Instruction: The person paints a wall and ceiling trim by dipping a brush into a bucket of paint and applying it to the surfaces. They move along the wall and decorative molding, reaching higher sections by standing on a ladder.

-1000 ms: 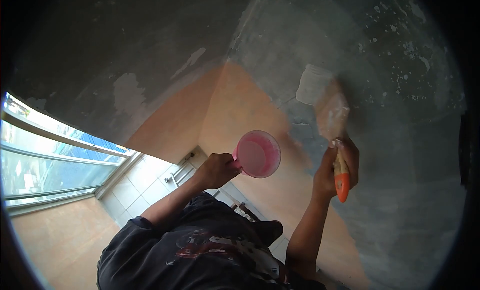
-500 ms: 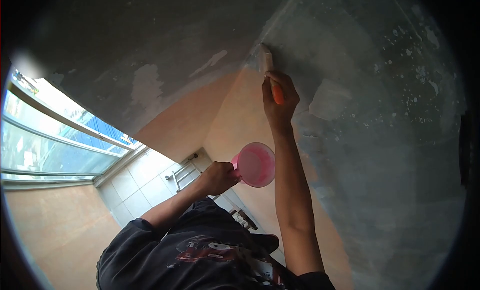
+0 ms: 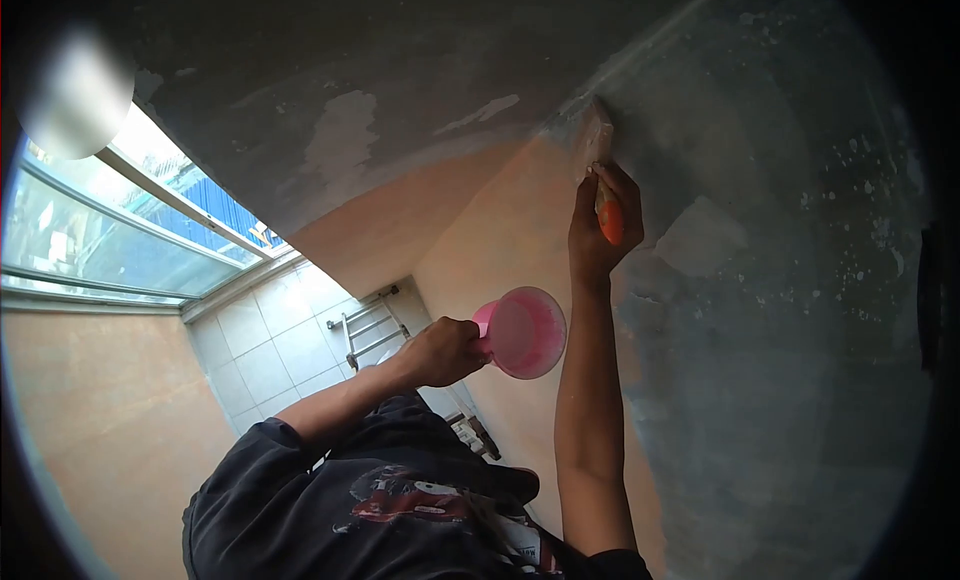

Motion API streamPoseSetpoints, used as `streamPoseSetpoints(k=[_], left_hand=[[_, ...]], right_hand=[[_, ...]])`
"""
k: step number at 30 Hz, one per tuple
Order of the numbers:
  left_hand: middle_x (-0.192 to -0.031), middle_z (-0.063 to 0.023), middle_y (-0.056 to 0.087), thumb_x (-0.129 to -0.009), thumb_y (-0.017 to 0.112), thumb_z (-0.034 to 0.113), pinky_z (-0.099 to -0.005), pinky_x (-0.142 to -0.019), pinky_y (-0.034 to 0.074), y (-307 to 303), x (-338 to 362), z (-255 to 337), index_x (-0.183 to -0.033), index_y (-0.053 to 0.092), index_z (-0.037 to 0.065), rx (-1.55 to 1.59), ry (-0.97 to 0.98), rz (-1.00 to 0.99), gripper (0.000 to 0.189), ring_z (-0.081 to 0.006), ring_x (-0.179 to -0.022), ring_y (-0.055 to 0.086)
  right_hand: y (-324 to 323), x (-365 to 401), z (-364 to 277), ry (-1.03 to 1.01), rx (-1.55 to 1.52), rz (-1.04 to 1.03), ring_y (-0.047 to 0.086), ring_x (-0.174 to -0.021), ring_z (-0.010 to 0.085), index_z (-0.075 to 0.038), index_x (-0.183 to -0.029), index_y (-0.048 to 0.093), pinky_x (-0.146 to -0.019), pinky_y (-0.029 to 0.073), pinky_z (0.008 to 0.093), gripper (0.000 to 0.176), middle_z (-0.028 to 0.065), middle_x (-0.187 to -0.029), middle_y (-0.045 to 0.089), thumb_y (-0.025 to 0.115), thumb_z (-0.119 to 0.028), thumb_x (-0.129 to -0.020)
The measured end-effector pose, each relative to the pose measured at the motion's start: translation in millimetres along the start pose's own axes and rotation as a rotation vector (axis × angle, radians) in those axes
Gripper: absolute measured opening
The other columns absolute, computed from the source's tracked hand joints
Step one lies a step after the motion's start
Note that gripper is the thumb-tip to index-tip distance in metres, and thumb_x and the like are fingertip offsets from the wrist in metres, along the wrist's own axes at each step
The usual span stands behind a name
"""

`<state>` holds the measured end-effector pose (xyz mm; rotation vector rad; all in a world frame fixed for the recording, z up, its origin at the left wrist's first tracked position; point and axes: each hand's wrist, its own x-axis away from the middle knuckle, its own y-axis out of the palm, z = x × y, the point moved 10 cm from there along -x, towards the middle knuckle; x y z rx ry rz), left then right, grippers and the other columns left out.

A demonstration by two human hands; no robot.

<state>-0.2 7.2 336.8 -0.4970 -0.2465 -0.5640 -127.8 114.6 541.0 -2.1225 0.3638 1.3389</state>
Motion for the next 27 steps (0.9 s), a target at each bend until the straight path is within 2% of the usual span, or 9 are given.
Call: streamPoseSetpoints(k=[2, 5, 8, 12, 15, 18, 20, 21, 27], left_hand=[[-0.088, -0.0240, 0.067, -0.087, 0.063, 0.034, -0.0455, -0.078, 0.053, 3.7, 0.2, -7.8, -0.095, 0.065, -0.002, -0.022, -0.026, 0.002, 0.037, -0.0410, -0.087, 0.066], [-0.089, -0.0235, 0.067, -0.087, 0.063, 0.035, -0.0465, -0.078, 0.053, -0.3, 3.6, -14.1, -0.096, 0.065, -0.001, -0.012, -0.024, 0.034, 0.037, -0.0412, -0.088, 0.065], [-0.090, -0.0232, 0.067, -0.087, 0.063, 0.035, -0.0468, -0.078, 0.053, -0.5, 5.5, -23.1, -0.097, 0.064, -0.001, -0.002, -0.074, 0.024, 0.037, -0.0416, -0.088, 0.065], [-0.090, -0.0230, 0.067, -0.087, 0.062, 0.036, -0.0472, -0.078, 0.053, 0.8, 6.9, -29.0, -0.098, 0.064, 0.000, 0.005, -0.088, 0.008, 0.037, -0.0420, -0.089, 0.065], [-0.081, -0.0229, 0.066, -0.086, 0.066, 0.030, -0.0456, -0.072, 0.052, -3.2, 10.3, -40.8, -0.090, 0.065, 0.001, -0.004, -0.090, 0.082, 0.029, -0.0414, -0.080, 0.065], [-0.082, -0.0219, 0.066, -0.086, 0.067, 0.028, -0.0456, -0.071, 0.052, -1.0, 11.6, -46.5, -0.091, 0.065, 0.001, 0.059, -0.061, 0.075, 0.028, -0.0415, -0.080, 0.065], [-0.083, -0.0213, 0.066, -0.085, 0.068, 0.027, -0.0451, -0.070, 0.051, -13.7, 19.9, -44.0, -0.092, 0.065, 0.001, 0.020, -0.173, 0.091, 0.027, -0.0410, -0.080, 0.065], [-0.083, -0.0247, 0.066, -0.086, 0.065, 0.033, -0.0469, -0.075, 0.053, -17.3, 22.6, -41.5, -0.091, 0.066, -0.001, 0.006, -0.220, 0.058, 0.034, -0.0417, -0.085, 0.066], [-0.081, -0.0247, 0.066, -0.084, 0.066, 0.034, -0.0459, -0.074, 0.053, -17.6, 18.0, -51.1, -0.090, 0.066, -0.001, 0.018, -0.170, 0.107, 0.035, -0.0418, -0.082, 0.066]], right_hand=[[8.7, 6.9, 14.2, 0.021, -0.005, -0.011, 0.066, -0.088, 0.0239, -0.002, -0.100, 0.064, -0.075, 0.056, 0.0320, 0.024, 0.0118, -0.098, 0.065, 0.067, 0.010, -0.080], [-13.7, 6.7, -13.6, -0.053, 0.136, 0.047, 0.067, -0.089, 0.0226, 0.000, -0.102, 0.064, -0.077, 0.056, 0.0324, 0.020, 0.0118, -0.100, 0.066, 0.064, 0.009, -0.083], [-17.5, 10.0, -23.0, -0.035, 0.131, 0.071, 0.066, -0.089, 0.0240, 0.001, -0.103, 0.062, -0.078, 0.056, 0.0338, 0.020, 0.0126, -0.101, 0.065, 0.062, 0.009, -0.085], [14.9, 13.6, -8.8, -0.054, 0.089, 0.050, 0.065, -0.093, 0.0251, 0.001, -0.104, 0.062, -0.080, 0.056, 0.0345, 0.020, 0.0134, -0.104, 0.063, 0.061, 0.008, -0.086], [33.1, 31.2, 17.0, -0.014, 0.052, 0.072, 0.062, -0.099, 0.0285, -0.004, -0.109, 0.059, -0.080, 0.055, 0.0367, 0.025, 0.0158, -0.111, 0.059, 0.062, 0.006, -0.086], [39.6, 39.6, 17.3, -0.021, 0.117, 0.058, 0.061, -0.098, 0.0270, -0.002, -0.108, 0.059, -0.079, 0.055, 0.0361, 0.023, 0.0145, -0.107, 0.060, 0.060, 0.008, -0.087], [39.0, 49.7, 25.9, -0.013, 0.118, 0.049, 0.061, -0.098, 0.0274, -0.002, -0.108, 0.060, -0.079, 0.055, 0.0363, 0.024, 0.0151, -0.107, 0.061, 0.061, 0.008, -0.086], [39.4, 52.3, 27.4, -0.009, 0.119, 0.024, 0.061, -0.098, 0.0274, -0.002, -0.108, 0.060, -0.079, 0.055, 0.0363, 0.025, 0.0155, -0.107, 0.061, 0.061, 0.008, -0.086], [17.6, 56.8, 23.5, 0.034, 0.126, -0.023, 0.063, -0.098, 0.0287, -0.002, -0.108, 0.061, -0.079, 0.056, 0.0361, 0.025, 0.0172, -0.108, 0.061, 0.062, 0.007, -0.085]])
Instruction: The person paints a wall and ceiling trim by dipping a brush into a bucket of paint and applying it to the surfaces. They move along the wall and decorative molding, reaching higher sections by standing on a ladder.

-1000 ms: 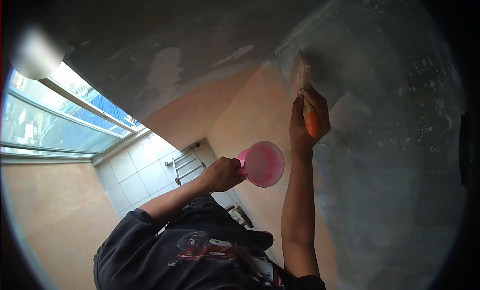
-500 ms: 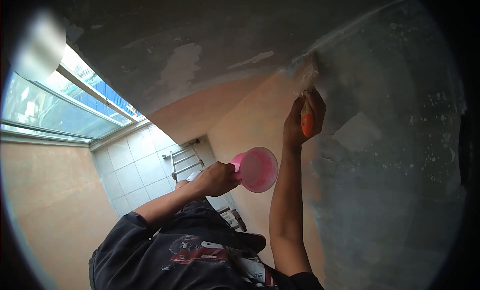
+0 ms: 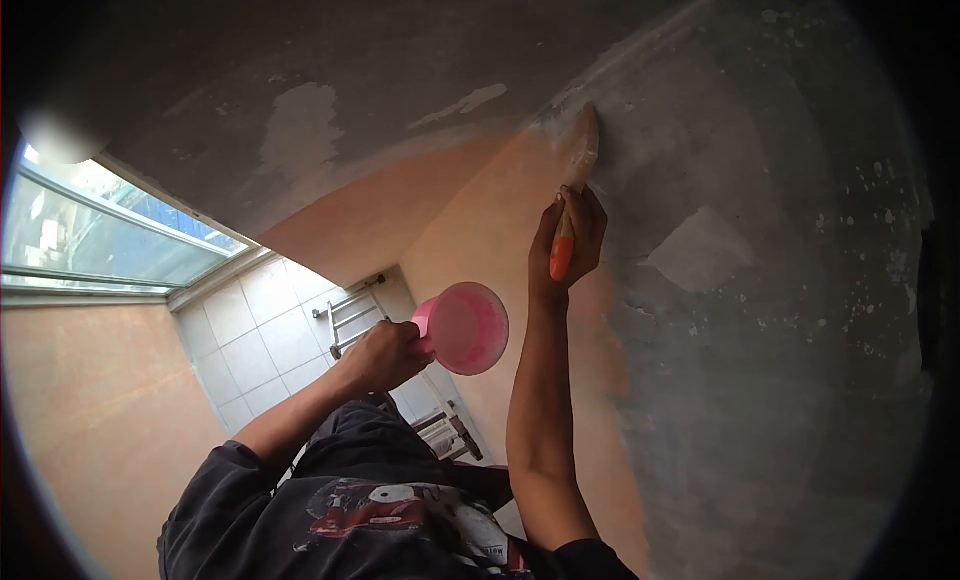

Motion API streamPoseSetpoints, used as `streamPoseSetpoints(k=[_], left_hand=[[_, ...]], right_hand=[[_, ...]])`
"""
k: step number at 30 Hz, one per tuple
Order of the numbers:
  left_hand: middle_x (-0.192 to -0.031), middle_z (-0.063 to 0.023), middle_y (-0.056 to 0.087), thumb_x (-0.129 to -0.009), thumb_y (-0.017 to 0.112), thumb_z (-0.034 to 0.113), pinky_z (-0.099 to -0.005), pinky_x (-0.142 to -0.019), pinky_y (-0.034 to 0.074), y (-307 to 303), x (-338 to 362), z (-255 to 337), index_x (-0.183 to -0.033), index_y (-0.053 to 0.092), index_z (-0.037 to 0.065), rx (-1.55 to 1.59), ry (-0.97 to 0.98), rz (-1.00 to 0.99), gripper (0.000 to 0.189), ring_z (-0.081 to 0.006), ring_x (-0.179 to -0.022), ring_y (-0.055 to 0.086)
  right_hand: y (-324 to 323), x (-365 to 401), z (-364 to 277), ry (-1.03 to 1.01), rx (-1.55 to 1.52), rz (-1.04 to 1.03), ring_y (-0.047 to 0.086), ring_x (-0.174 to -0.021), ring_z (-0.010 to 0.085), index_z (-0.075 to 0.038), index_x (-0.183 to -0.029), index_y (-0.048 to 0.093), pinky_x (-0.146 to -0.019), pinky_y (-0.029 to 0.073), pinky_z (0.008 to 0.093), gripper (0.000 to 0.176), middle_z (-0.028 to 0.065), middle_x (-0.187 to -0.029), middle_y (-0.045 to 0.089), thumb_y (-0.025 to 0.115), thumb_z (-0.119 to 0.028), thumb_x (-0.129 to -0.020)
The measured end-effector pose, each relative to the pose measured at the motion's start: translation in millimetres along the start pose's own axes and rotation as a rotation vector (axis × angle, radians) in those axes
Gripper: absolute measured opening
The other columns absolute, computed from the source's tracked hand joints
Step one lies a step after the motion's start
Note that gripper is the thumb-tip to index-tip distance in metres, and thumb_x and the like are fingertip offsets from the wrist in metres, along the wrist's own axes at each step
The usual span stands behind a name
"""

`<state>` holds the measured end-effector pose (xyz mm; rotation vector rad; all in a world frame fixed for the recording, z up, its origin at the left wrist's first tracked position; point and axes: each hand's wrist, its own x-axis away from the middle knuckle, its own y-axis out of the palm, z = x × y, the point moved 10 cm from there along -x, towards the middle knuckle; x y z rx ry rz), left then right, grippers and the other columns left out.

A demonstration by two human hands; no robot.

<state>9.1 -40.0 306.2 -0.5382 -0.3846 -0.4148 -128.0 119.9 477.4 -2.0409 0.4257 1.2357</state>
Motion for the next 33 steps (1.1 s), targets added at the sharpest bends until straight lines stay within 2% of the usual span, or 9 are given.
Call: streamPoseSetpoints(k=[10, 13, 19, 22, 27, 28, 31, 32, 33], left_hand=[[-0.084, -0.0233, 0.067, -0.084, 0.067, 0.033, -0.0443, -0.075, 0.052, 5.7, -15.6, 26.0, -0.087, 0.066, -0.002, -0.036, 0.103, -0.054, 0.035, -0.0395, -0.085, 0.066], [-0.080, -0.0201, 0.066, -0.082, 0.072, 0.029, -0.0410, -0.069, 0.051, 5.7, -17.7, 32.9, -0.088, 0.066, -0.001, -0.101, 0.117, -0.043, 0.032, -0.0346, -0.076, 0.066], [-0.079, -0.0194, 0.066, -0.079, 0.074, 0.030, -0.0408, -0.068, 0.050, 7.0, -19.7, 36.5, -0.085, 0.066, -0.001, -0.088, 0.155, -0.032, 0.032, -0.0330, -0.076, 0.066], [-0.079, -0.0197, 0.066, -0.079, 0.074, 0.031, -0.0407, -0.068, 0.051, 10.7, -19.3, 37.5, -0.083, 0.066, -0.001, -0.109, 0.155, -0.044, 0.033, -0.0331, -0.076, 0.066], [-0.077, -0.0204, 0.065, -0.080, 0.074, 0.031, -0.0408, -0.068, 0.050, 19.1, -19.1, 42.2, -0.083, 0.065, -0.001, -0.133, 0.156, -0.074, 0.034, -0.0335, -0.074, 0.066], [-0.083, -0.0232, 0.067, -0.083, 0.068, 0.036, -0.0449, -0.075, 0.051, 19.1, -16.6, 47.0, -0.087, 0.067, -0.002, -0.145, 0.161, -0.101, 0.038, -0.0389, -0.083, 0.066], [-0.084, -0.0232, 0.067, -0.084, 0.067, 0.036, -0.0447, -0.076, 0.051, 22.4, -13.6, 48.0, -0.087, 0.066, -0.002, -0.158, 0.152, -0.105, 0.038, -0.0389, -0.083, 0.066], [-0.079, -0.0208, 0.066, -0.081, 0.073, 0.031, -0.0420, -0.070, 0.050, 24.0, -14.8, 47.1, -0.085, 0.064, -0.001, -0.161, 0.179, -0.080, 0.034, -0.0348, -0.078, 0.067], [-0.079, -0.0208, 0.066, -0.081, 0.073, 0.031, -0.0420, -0.070, 0.050, 22.7, -13.7, 47.8, -0.085, 0.064, -0.001, -0.159, 0.180, -0.075, 0.034, -0.0348, -0.078, 0.067]], right_hand=[[-130.7, 30.2, -24.5, 0.100, 0.236, -0.043, 0.065, -0.095, 0.0295, -0.001, -0.108, 0.064, -0.077, 0.057, 0.0350, 0.025, 0.0184, -0.107, 0.063, 0.062, 0.007, -0.085], [-173.3, 25.4, -32.5, 0.105, 0.263, -0.119, 0.066, -0.094, 0.0303, -0.001, -0.108, 0.064, -0.077, 0.058, 0.0357, 0.024, 0.0194, -0.107, 0.063, 0.061, 0.007, -0.085], [-257.8, -23.7, -81.9, -0.017, 0.512, -0.121, 0.067, -0.086, 0.0329, 0.001, -0.102, 0.062, -0.072, 0.057, 0.0372, 0.013, 0.0220, -0.098, 0.065, 0.059, 0.004, -0.089], [-265.6, -33.2, -94.0, -0.010, 0.494, -0.060, 0.067, -0.085, 0.0329, 0.002, -0.100, 0.062, -0.072, 0.057, 0.0369, 0.012, 0.0209, -0.097, 0.066, 0.060, 0.004, -0.088], [-186.6, -32.8, -68.9, 0.056, 0.154, -0.197, 0.069, -0.083, 0.0271, -0.005, -0.099, 0.068, -0.070, 0.056, 0.0329, 0.021, 0.0153, -0.096, 0.067, 0.069, 0.004, -0.079], [-168.7, -32.6, -61.2, 0.048, 0.153, -0.231, 0.069, -0.082, 0.0253, -0.006, -0.099, 0.068, -0.069, 0.056, 0.0321, 0.022, 0.0141, -0.095, 0.067, 0.070, 0.003, -0.079], [-156.5, -50.2, -44.2, 0.076, 0.106, -0.263, 0.068, -0.080, 0.0244, -0.006, -0.099, 0.068, -0.068, 0.055, 0.0315, 0.022, 0.0136, -0.096, 0.068, 0.071, 0.003, -0.079], [-167.0, -60.8, -45.3, 0.081, 0.147, -0.268, 0.068, -0.080, 0.0247, -0.006, -0.099, 0.068, -0.069, 0.054, 0.0315, 0.023, 0.0136, -0.095, 0.067, 0.070, 0.004, -0.079], [-182.0, -79.4, -60.5, 0.002, 0.203, -0.244, 0.068, -0.081, 0.0248, -0.005, -0.099, 0.068, -0.069, 0.054, 0.0314, 0.022, 0.0138, -0.094, 0.067, 0.069, 0.004, -0.079]])
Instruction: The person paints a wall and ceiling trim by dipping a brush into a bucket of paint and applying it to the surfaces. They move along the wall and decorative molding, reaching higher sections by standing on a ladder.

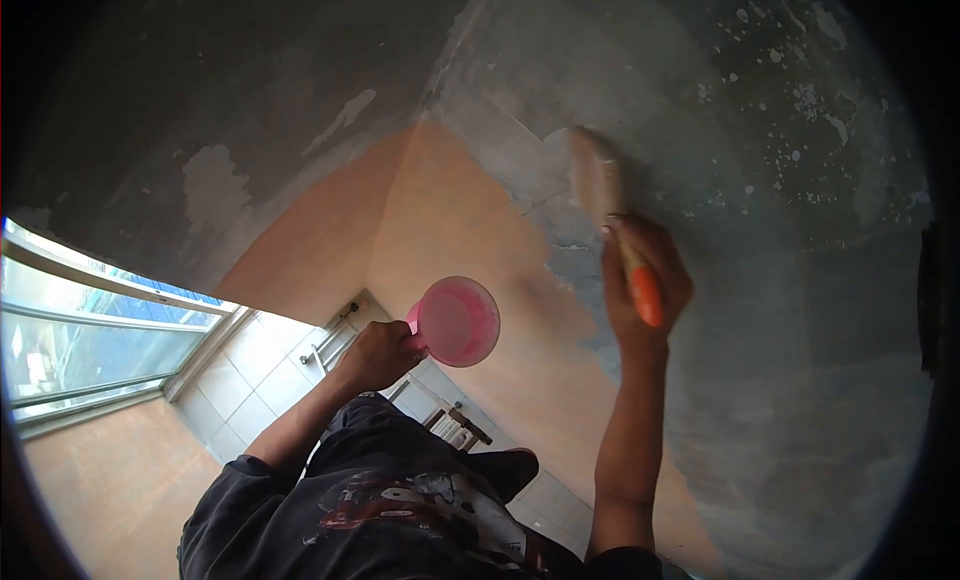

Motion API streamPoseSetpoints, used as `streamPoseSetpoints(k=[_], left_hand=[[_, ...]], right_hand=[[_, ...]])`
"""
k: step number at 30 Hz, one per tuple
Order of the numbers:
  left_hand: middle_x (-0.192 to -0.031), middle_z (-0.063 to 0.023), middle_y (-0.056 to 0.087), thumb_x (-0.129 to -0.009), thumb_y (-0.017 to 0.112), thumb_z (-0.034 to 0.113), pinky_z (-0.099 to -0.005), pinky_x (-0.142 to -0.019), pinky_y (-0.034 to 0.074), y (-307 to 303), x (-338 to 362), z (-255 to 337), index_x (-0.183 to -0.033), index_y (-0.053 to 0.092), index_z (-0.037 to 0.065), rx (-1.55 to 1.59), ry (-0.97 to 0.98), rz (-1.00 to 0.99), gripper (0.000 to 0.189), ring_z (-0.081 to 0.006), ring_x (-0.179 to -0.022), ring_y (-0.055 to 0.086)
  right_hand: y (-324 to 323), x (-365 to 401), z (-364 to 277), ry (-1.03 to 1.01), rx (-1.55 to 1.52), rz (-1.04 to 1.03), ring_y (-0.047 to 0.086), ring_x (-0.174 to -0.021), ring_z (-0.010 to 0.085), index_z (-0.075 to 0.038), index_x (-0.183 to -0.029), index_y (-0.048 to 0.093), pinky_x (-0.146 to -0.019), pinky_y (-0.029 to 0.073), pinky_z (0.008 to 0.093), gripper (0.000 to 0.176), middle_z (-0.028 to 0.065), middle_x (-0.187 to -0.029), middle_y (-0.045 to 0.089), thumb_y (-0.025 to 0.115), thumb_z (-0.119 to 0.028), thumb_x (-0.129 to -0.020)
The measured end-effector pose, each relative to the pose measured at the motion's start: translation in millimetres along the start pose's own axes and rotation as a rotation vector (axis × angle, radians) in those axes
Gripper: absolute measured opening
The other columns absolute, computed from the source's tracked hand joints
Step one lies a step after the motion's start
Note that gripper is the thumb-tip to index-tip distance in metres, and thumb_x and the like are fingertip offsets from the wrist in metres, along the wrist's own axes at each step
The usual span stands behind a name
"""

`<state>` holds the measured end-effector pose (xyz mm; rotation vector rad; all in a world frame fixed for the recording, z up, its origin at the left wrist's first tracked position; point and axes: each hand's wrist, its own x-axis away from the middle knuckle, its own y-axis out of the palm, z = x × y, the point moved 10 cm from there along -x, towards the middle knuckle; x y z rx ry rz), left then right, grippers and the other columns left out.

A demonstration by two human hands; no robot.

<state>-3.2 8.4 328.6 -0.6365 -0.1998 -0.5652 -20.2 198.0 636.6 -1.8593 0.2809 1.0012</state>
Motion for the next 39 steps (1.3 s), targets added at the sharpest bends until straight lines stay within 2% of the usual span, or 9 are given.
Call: streamPoseSetpoints(k=[5, 8, 14, 18, 23, 27, 31, 34, 39], left_hand=[[-0.081, -0.0208, 0.067, -0.081, 0.072, 0.031, -0.0422, -0.072, 0.051, -2.0, 3.4, 2.2, -0.086, 0.066, -0.001, 0.044, -0.007, -0.004, 0.033, -0.0365, -0.080, 0.067], [-0.082, -0.0209, 0.067, -0.082, 0.072, 0.030, -0.0424, -0.072, 0.051, 5.8, -0.7, -5.3, -0.088, 0.067, -0.001, 0.044, -0.001, 0.002, 0.032, -0.0367, -0.081, 0.067], [-0.083, -0.0210, 0.067, -0.083, 0.070, 0.029, -0.0425, -0.073, 0.051, 8.7, -3.1, -6.2, -0.089, 0.068, 0.000, -0.006, 0.038, 0.010, 0.030, -0.0361, -0.082, 0.067], [-0.089, -0.0241, 0.067, -0.084, 0.065, 0.036, -0.0436, -0.079, 0.052, 10.6, -6.2, -2.3, -0.089, 0.067, -0.002, 0.021, 0.021, -0.041, 0.038, -0.0389, -0.089, 0.065], [-0.092, -0.0242, 0.067, -0.085, 0.063, 0.037, -0.0441, -0.081, 0.052, 6.6, -3.9, 7.2, -0.090, 0.068, -0.003, 0.051, 0.018, -0.089, 0.040, -0.0380, -0.092, 0.066], [-0.085, -0.0222, 0.067, -0.084, 0.069, 0.034, -0.0429, -0.076, 0.052, 7.2, -9.6, 12.5, -0.092, 0.067, 0.000, 0.009, 0.056, -0.033, 0.035, -0.0369, -0.085, 0.067], [-0.086, -0.0231, 0.067, -0.084, 0.068, 0.035, -0.0429, -0.078, 0.052, 6.7, -6.3, 16.2, -0.091, 0.067, -0.001, 0.029, 0.060, -0.051, 0.036, -0.0380, -0.087, 0.066], [-0.087, -0.0232, 0.067, -0.084, 0.067, 0.036, -0.0434, -0.079, 0.052, 11.9, -9.0, 14.3, -0.091, 0.067, -0.001, 0.022, 0.070, -0.062, 0.037, -0.0390, -0.088, 0.066], [-0.088, -0.0231, 0.067, -0.085, 0.064, 0.038, -0.0444, -0.080, 0.052, 23.2, -11.3, 11.3, -0.094, 0.067, 0.001, -0.010, 0.116, -0.088, 0.038, -0.0400, -0.088, 0.065]], right_hand=[[-113.6, -46.2, -65.0, -0.233, 0.515, 0.219, 0.068, -0.083, 0.0254, 0.005, -0.097, 0.065, -0.074, 0.056, 0.0338, 0.010, 0.0156, -0.091, 0.067, 0.064, 0.004, -0.087], [-109.5, -45.0, -77.9, -0.242, 0.458, 0.211, 0.068, -0.082, 0.0261, 0.006, -0.097, 0.064, -0.073, 0.056, 0.0340, 0.009, 0.0159, -0.091, 0.067, 0.064, 0.003, -0.088], [27.4, -11.0, -23.3, 0.010, -0.114, -0.020, 0.069, -0.080, 0.0268, -0.008, -0.097, 0.067, -0.067, 0.055, 0.0324, 0.022, 0.0135, -0.093, 0.068, 0.071, 0.002, -0.078], [65.5, -29.3, -2.0, 0.020, -0.012, -0.188, 0.068, -0.078, 0.0291, -0.010, -0.096, 0.066, -0.066, 0.054, 0.0342, 0.020, 0.0104, -0.090, 0.068, 0.070, -0.001, -0.078], [-71.0, -137.4, -76.6, -0.435, 0.438, -0.013, 0.068, -0.088, 0.0185, 0.000, -0.103, 0.067, -0.077, 0.054, 0.0303, 0.017, 0.0079, -0.100, 0.070, 0.067, -0.001, -0.086], [-126.9, -195.3, -112.2, -0.406, 0.545, 0.013, 0.067, -0.090, 0.0166, -0.001, -0.106, 0.066, -0.079, 0.054, 0.0291, 0.019, 0.0062, -0.099, 0.070, 0.066, -0.001, -0.087], [-58.0, -162.8, -133.9, -0.467, 0.446, -0.131, 0.068, -0.087, 0.0178, -0.002, -0.105, 0.066, -0.077, 0.054, 0.0304, 0.020, 0.0076, -0.095, 0.070, 0.066, 0.000, -0.085], [28.7, -124.4, -85.2, -0.270, 0.175, -0.272, 0.061, -0.063, 0.0333, -0.011, -0.096, 0.065, -0.056, 0.051, 0.0406, 0.018, 0.0123, -0.076, 0.061, 0.064, -0.005, -0.079], [108.9, -101.9, -30.6, -0.208, 0.125, -0.414, 0.064, -0.069, 0.0353, -0.010, -0.094, 0.066, -0.063, 0.052, 0.0448, 0.019, 0.0150, -0.075, 0.065, 0.066, -0.008, -0.075]])
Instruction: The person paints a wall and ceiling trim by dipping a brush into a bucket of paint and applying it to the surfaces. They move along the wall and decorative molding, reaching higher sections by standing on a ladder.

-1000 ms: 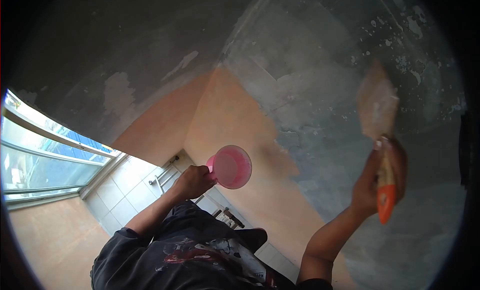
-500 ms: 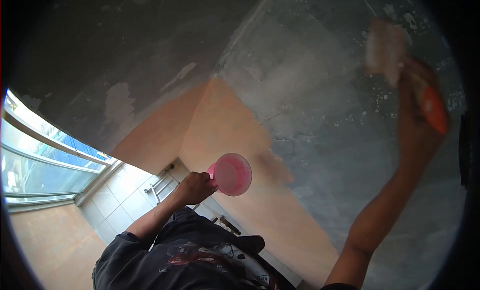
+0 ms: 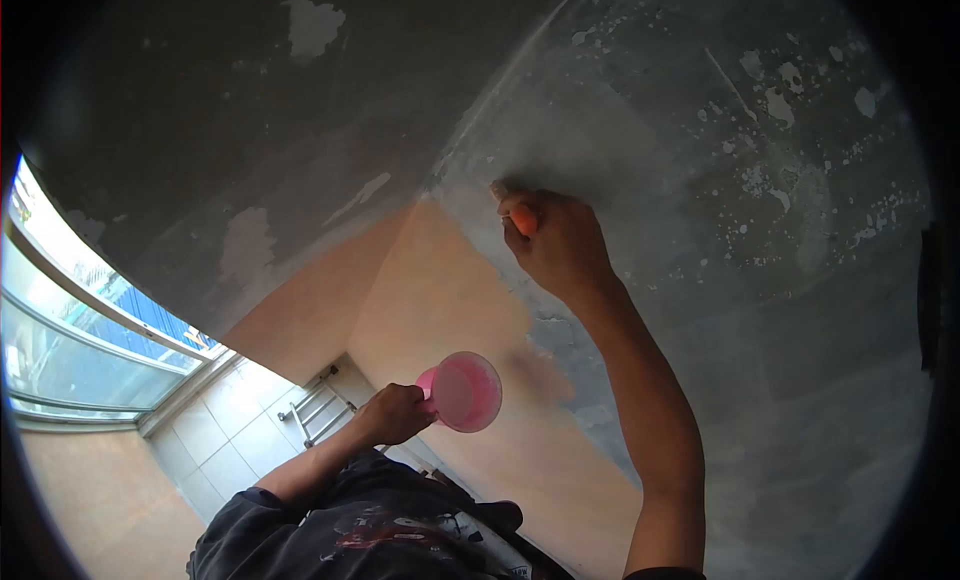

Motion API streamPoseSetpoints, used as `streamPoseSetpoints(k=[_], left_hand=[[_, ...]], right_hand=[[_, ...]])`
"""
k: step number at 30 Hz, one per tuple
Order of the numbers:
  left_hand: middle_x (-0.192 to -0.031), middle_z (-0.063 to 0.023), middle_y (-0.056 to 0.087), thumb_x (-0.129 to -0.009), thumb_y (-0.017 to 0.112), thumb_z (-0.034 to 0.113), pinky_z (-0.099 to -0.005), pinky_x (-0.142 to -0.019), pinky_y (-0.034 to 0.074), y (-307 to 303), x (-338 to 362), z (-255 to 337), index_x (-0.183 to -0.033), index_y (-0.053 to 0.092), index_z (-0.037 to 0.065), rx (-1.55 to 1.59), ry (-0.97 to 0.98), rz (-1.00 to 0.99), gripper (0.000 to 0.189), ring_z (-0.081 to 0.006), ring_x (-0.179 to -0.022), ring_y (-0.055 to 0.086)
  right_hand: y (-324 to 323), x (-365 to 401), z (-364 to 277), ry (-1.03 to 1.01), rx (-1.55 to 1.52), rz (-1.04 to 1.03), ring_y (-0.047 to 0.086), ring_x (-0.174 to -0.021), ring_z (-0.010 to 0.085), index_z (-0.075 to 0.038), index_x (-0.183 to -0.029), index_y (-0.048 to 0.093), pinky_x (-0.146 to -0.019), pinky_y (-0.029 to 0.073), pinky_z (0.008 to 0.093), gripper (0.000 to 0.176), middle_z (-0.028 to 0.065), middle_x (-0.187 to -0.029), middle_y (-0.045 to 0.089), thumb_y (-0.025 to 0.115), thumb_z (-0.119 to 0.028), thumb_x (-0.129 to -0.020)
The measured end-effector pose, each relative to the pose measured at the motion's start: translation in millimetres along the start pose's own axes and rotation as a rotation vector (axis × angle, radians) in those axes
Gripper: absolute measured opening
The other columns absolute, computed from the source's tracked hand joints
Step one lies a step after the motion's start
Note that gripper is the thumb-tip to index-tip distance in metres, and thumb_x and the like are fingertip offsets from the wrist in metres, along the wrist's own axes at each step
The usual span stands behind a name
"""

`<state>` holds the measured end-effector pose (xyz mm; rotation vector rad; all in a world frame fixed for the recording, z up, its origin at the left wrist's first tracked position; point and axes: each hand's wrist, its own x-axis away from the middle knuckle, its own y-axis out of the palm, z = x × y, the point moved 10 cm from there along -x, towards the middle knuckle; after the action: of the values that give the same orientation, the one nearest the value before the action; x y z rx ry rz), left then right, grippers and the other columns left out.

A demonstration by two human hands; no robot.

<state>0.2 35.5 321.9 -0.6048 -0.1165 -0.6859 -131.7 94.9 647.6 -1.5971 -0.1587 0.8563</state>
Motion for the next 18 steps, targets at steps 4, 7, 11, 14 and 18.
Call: streamPoseSetpoints(k=[4, 7, 11, 14, 18], left_hand=[[-0.088, -0.0231, 0.067, -0.085, 0.064, 0.037, -0.0443, -0.080, 0.052, -1.0, 0.1, 3.1, -0.095, 0.067, 0.001, 0.032, 0.004, -0.003, 0.037, -0.0399, -0.088, 0.065], [-0.089, -0.0224, 0.067, -0.085, 0.065, 0.037, -0.0441, -0.080, 0.052, -3.5, 7.5, 6.2, -0.096, 0.067, 0.001, 0.020, -0.081, -0.054, 0.037, -0.0394, -0.088, 0.065], [-0.091, -0.0219, 0.068, -0.085, 0.066, 0.038, -0.0439, -0.081, 0.052, -5.4, 1.5, 1.5, -0.097, 0.067, 0.002, 0.024, -0.077, -0.043, 0.038, -0.0390, -0.090, 0.065], [-0.091, -0.0219, 0.068, -0.085, 0.066, 0.039, -0.0441, -0.081, 0.052, -8.7, 3.2, 3.5, -0.096, 0.067, 0.002, 0.012, -0.074, -0.047, 0.039, -0.0393, -0.090, 0.065], [-0.092, -0.0225, 0.067, -0.086, 0.065, 0.041, -0.0445, -0.082, 0.052, -7.0, 5.1, -6.2, -0.095, 0.067, 0.003, -0.008, -0.038, -0.020, 0.039, -0.0399, -0.091, 0.065]], right_hand=[[-95.2, -56.0, 2.8, 0.013, 0.222, 0.059, 0.066, -0.068, 0.0353, -0.010, -0.084, 0.068, -0.065, 0.054, 0.0439, 0.010, 0.0146, -0.074, 0.067, 0.068, -0.019, -0.078], [-201.8, -97.4, -21.4, 0.104, 0.498, 0.179, 0.063, -0.063, 0.0177, -0.008, -0.094, 0.068, -0.060, 0.049, 0.0338, 0.016, 0.0098, -0.073, 0.067, 0.069, -0.020, -0.084], [-247.7, -104.9, -98.8, -0.036, 0.838, 0.550, 0.066, -0.080, 0.0326, -0.003, -0.088, 0.069, -0.071, 0.052, 0.0410, 0.010, 0.0191, -0.083, 0.067, 0.066, -0.007, -0.079], [-196.0, -106.4, -90.1, -0.264, 1.184, 0.414, 0.067, -0.077, 0.0274, -0.005, -0.092, 0.069, -0.066, 0.054, 0.0377, 0.014, 0.0170, -0.085, 0.068, 0.066, -0.015, -0.083], [-57.5, -78.2, -53.2, -0.243, 0.936, 0.037, 0.064, -0.077, 0.0212, -0.008, -0.086, 0.066, -0.058, 0.056, 0.0309, 0.024, 0.0089, -0.088, 0.058, 0.070, -0.030, -0.079]])
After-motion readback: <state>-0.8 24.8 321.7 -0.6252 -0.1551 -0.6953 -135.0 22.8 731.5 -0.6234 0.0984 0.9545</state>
